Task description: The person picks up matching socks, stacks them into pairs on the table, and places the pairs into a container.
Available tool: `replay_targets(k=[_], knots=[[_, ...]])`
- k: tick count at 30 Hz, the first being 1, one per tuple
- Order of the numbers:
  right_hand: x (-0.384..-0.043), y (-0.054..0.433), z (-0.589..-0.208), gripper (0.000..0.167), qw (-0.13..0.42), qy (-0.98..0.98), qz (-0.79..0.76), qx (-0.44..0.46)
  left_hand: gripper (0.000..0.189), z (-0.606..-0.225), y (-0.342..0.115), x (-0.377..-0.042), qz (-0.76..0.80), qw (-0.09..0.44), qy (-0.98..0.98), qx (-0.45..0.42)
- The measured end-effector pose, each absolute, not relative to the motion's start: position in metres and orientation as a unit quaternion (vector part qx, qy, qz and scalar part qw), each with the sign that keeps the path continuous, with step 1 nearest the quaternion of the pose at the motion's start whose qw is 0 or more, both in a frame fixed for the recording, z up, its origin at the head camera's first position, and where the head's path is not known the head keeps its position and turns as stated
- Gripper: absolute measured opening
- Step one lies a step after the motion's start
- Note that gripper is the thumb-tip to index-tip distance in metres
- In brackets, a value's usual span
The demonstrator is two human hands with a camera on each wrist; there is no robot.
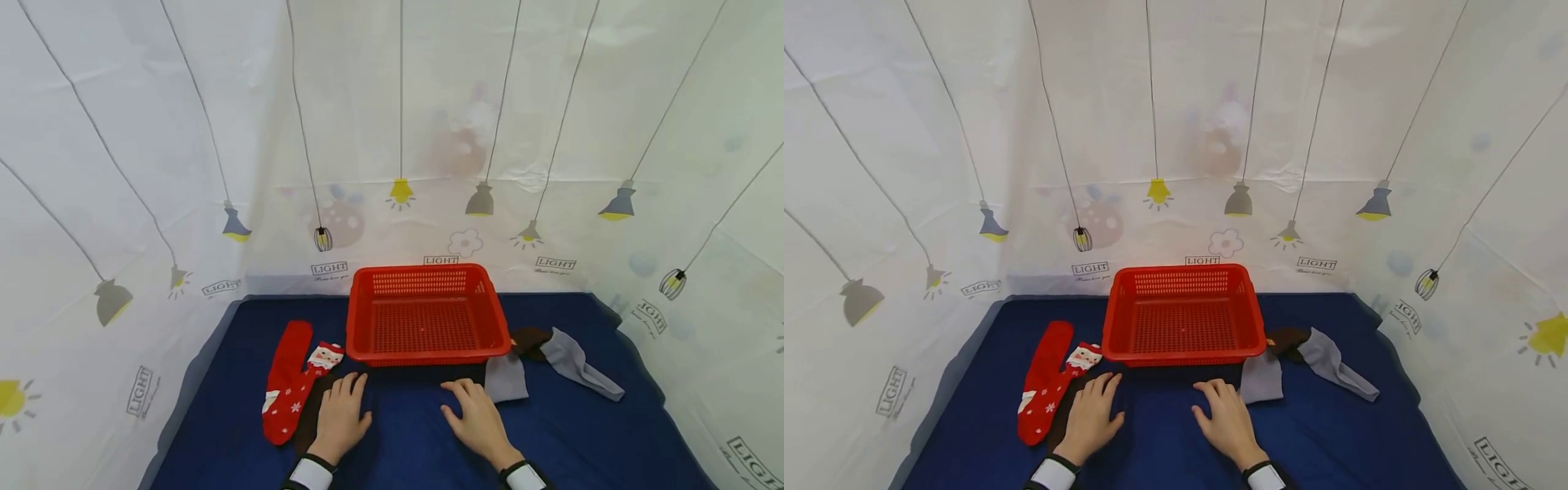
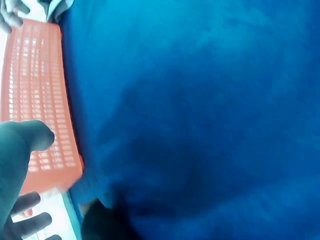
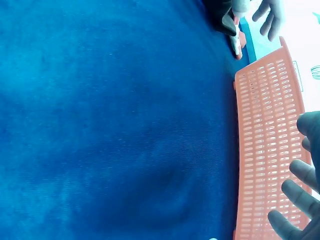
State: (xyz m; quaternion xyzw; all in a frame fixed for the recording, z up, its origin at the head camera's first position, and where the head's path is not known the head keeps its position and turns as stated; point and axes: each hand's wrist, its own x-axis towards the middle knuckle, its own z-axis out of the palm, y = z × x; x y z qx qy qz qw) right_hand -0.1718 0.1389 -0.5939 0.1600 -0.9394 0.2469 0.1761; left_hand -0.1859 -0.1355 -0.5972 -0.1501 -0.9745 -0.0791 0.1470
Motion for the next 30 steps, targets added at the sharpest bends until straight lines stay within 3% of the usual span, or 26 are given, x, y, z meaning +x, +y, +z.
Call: replay_targets(k=[5,17,25,30], knots=[[-0.168,0.14,-0.6,0.038,0.166,-0.943,0.246,0.153,0.072,-0.606,-0.152,-0.183,-0.077,0.133,-0.983,-0.098],[-0.164,0.14,-0.605,0.038,0.127,-0.953,0.243,0.126,0.069,-0.621,-0.175,-0.181,-0.093,0.036,-0.995,0.008],[-0.161,0.139,-0.609,0.038,0.118,-0.955,0.243,0.126,0.066,-0.629,-0.183,-0.179,-0.09,0.034,-0.995,0.027],[-0.159,0.139,-0.611,0.038,0.111,-0.955,0.243,0.13,0.046,-0.63,-0.188,-0.18,-0.085,0.045,-0.995,0.04]])
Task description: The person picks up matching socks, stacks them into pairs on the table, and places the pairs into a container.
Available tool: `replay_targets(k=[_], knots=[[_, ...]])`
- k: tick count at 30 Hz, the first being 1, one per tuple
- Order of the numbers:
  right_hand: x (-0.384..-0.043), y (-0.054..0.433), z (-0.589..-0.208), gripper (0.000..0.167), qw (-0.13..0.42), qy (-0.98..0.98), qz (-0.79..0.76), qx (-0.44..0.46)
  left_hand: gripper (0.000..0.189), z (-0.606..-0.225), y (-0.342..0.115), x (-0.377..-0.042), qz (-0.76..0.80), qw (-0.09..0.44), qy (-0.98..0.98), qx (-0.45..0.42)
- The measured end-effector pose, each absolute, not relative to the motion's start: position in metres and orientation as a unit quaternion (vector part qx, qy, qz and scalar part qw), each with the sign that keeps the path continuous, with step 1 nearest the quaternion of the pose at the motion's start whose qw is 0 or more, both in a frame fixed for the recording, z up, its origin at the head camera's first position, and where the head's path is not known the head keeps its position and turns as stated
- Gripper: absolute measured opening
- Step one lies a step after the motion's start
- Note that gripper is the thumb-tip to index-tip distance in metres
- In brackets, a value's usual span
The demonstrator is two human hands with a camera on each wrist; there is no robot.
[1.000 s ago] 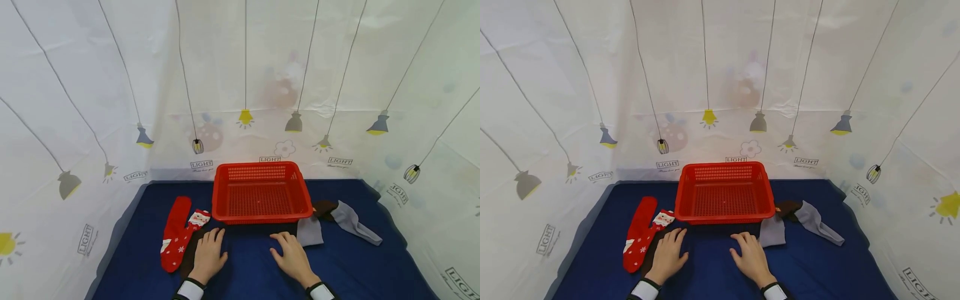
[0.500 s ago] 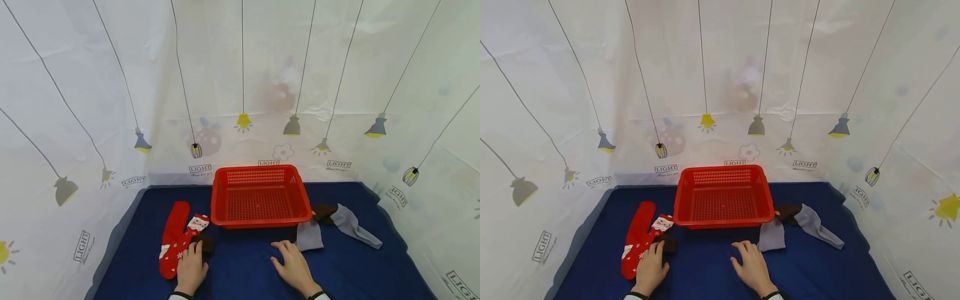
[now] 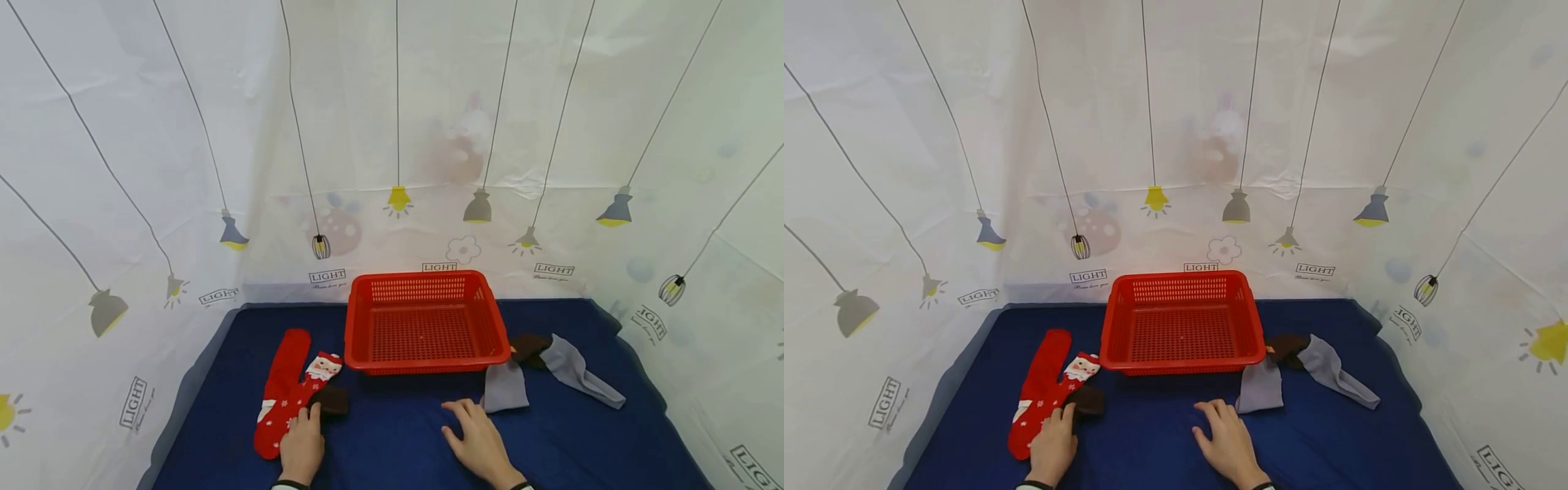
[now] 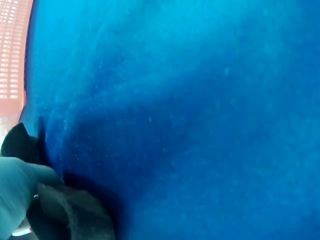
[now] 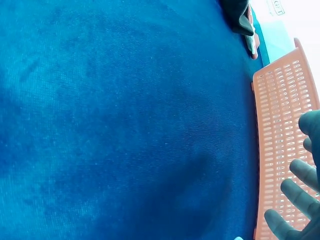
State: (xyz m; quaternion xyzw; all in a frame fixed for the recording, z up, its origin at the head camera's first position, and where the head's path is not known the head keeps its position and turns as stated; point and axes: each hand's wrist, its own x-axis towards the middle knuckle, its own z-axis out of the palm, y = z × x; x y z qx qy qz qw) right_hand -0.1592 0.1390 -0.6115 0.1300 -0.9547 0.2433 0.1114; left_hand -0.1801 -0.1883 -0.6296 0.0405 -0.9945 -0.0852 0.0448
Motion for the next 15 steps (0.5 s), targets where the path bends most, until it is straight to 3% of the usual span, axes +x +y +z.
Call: replay_targets(k=[6,15], knots=[[-0.1586,0.1389,-0.6127,0.037,0.1,-0.956,0.241,0.131,0.019,-0.6262,-0.1936,-0.1822,-0.08,0.057,-0.993,0.069],[-0.1585,0.1393,-0.6135,0.037,0.093,-0.958,0.239,0.128,0.017,-0.6199,-0.1958,-0.1835,-0.09,0.102,-0.989,0.057]])
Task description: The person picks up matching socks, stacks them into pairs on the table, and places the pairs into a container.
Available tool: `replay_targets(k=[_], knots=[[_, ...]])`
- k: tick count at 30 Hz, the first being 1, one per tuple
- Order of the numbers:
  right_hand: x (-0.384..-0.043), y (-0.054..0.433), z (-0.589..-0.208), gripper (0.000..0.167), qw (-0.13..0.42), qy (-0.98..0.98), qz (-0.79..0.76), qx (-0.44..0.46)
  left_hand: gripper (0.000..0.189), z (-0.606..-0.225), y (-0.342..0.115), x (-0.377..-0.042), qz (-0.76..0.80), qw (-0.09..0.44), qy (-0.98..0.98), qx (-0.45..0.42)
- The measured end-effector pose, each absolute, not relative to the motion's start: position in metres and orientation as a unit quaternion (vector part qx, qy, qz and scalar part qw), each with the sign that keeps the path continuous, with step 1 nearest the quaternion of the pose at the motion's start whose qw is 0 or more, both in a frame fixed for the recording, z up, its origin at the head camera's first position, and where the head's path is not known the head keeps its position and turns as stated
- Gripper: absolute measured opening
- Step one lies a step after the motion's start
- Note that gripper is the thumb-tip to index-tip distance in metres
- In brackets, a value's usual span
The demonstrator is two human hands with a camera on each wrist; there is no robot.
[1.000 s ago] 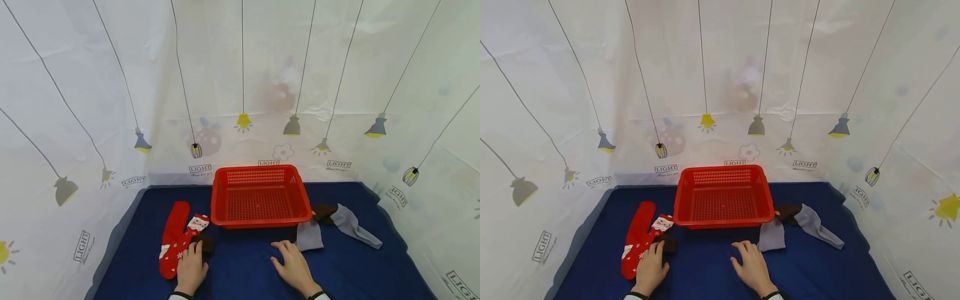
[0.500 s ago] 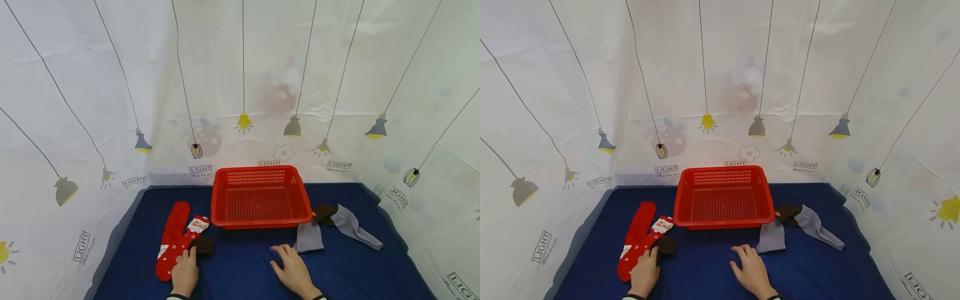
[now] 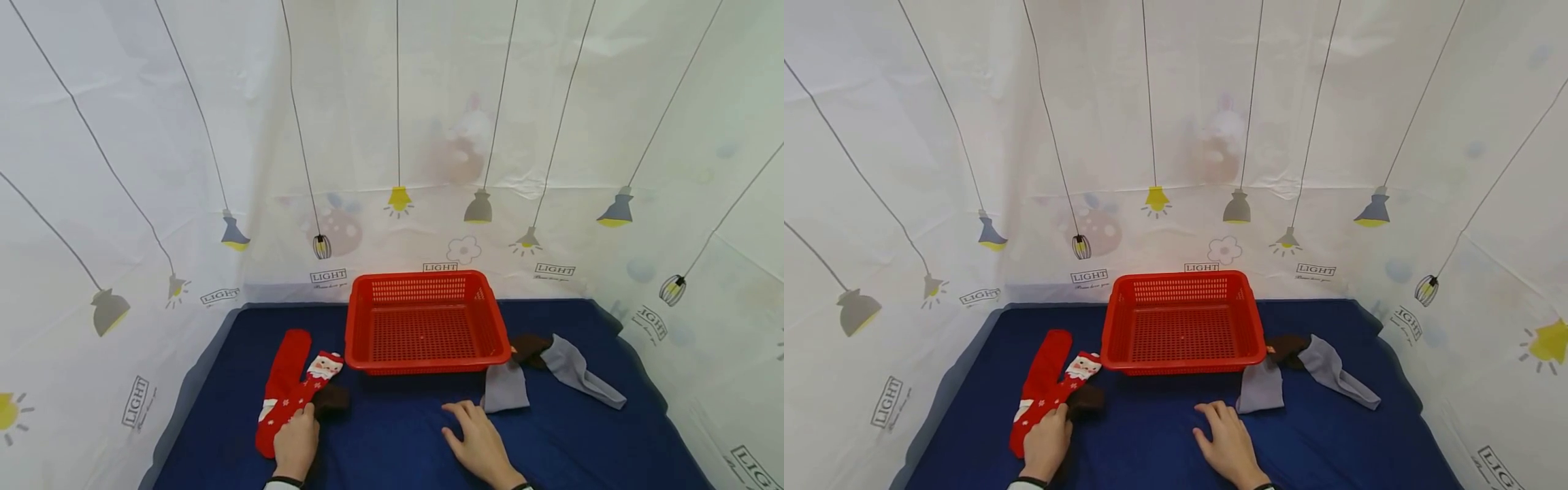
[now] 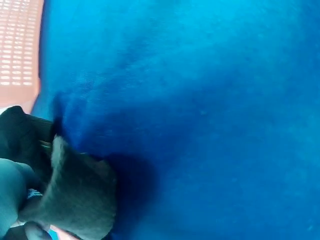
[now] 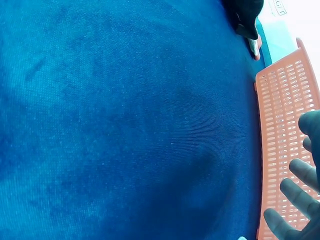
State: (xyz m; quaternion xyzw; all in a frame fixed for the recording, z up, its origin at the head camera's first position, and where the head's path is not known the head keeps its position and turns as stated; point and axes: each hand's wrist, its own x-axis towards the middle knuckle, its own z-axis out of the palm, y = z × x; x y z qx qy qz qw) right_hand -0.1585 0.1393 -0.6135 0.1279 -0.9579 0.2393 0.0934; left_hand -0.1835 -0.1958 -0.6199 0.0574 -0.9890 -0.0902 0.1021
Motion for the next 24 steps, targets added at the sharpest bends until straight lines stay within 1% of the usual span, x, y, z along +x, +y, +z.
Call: replay_targets(k=[4,10,24], knots=[[-0.159,0.139,-0.614,0.037,0.096,-0.957,0.24,0.13,0.021,-0.611,-0.191,-0.185,-0.101,0.118,-0.987,0.035],[-0.159,0.138,-0.614,0.036,0.094,-0.958,0.236,0.13,0.021,-0.597,-0.18,-0.186,-0.109,0.16,-0.981,0.003],[-0.161,0.144,-0.615,0.036,0.094,-0.96,0.229,0.129,0.023,-0.585,-0.147,-0.198,-0.114,0.183,-0.973,-0.085]])
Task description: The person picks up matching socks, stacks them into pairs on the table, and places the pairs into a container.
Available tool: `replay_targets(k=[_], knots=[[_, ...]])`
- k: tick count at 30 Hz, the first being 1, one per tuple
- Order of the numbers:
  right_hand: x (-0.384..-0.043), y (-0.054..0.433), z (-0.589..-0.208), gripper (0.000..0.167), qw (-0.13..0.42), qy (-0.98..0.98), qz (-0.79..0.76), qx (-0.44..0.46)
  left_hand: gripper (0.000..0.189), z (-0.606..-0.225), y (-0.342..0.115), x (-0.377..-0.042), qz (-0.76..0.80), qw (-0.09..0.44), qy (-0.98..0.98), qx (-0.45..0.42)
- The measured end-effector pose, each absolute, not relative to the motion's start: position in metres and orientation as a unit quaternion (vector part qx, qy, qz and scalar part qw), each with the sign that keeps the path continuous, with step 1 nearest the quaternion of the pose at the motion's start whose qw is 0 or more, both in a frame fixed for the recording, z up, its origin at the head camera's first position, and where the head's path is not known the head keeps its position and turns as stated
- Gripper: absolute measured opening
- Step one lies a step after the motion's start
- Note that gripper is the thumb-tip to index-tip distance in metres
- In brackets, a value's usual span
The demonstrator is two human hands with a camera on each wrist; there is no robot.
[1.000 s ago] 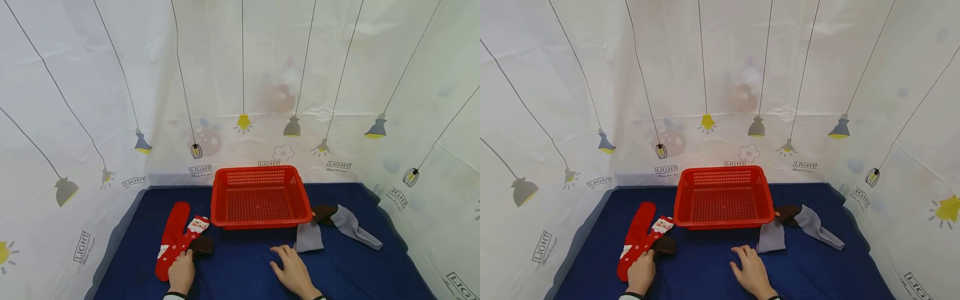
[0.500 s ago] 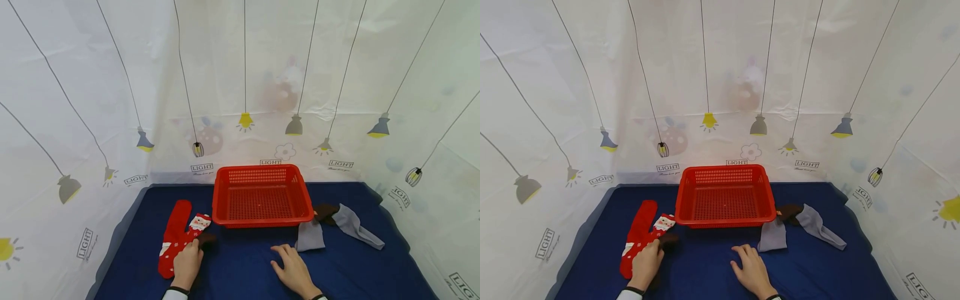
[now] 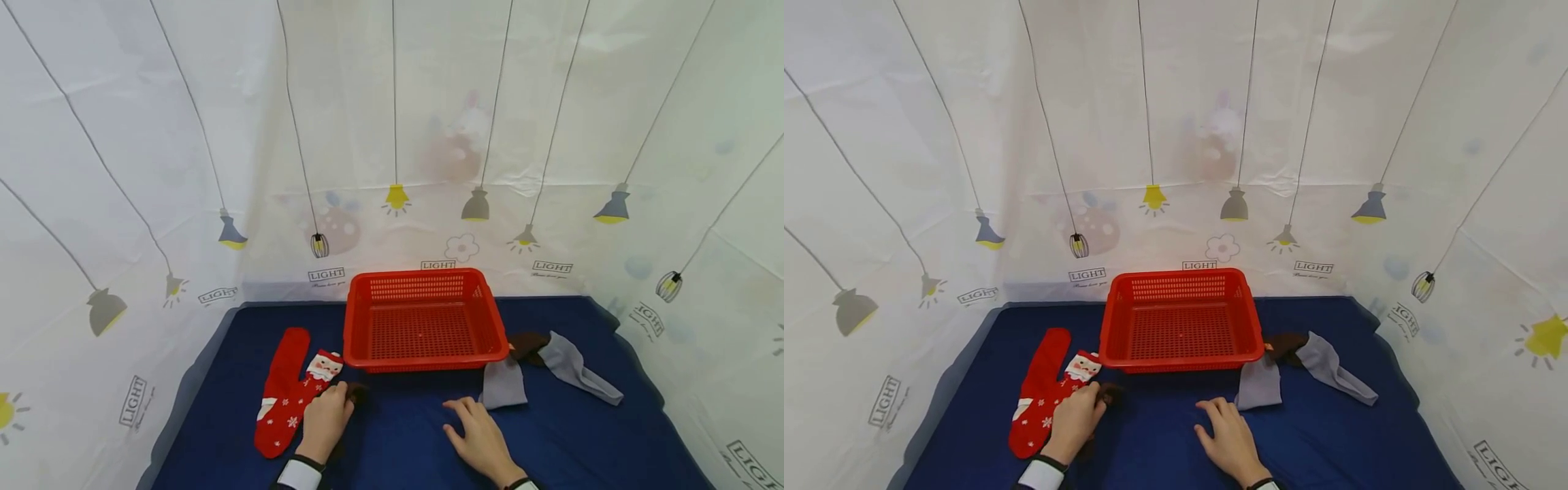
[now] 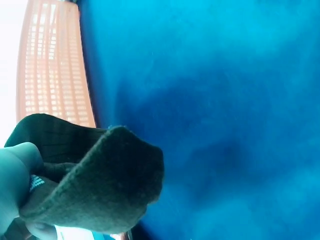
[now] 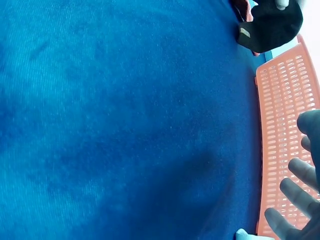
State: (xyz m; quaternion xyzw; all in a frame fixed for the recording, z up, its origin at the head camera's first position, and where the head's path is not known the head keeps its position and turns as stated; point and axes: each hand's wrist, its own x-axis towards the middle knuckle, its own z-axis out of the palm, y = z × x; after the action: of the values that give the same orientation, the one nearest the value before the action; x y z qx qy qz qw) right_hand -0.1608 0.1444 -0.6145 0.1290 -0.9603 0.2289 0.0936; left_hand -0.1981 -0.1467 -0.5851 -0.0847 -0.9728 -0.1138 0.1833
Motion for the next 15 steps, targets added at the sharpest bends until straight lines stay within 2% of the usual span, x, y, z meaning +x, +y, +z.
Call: replay_targets(k=[9,15], knots=[[-0.161,0.15,-0.613,0.036,0.101,-0.963,0.215,0.125,0.017,-0.583,-0.116,-0.2,-0.116,0.158,-0.971,-0.138],[-0.163,0.152,-0.612,0.036,0.105,-0.964,0.216,0.116,0.017,-0.578,-0.09,-0.202,-0.117,0.182,-0.96,-0.176]])
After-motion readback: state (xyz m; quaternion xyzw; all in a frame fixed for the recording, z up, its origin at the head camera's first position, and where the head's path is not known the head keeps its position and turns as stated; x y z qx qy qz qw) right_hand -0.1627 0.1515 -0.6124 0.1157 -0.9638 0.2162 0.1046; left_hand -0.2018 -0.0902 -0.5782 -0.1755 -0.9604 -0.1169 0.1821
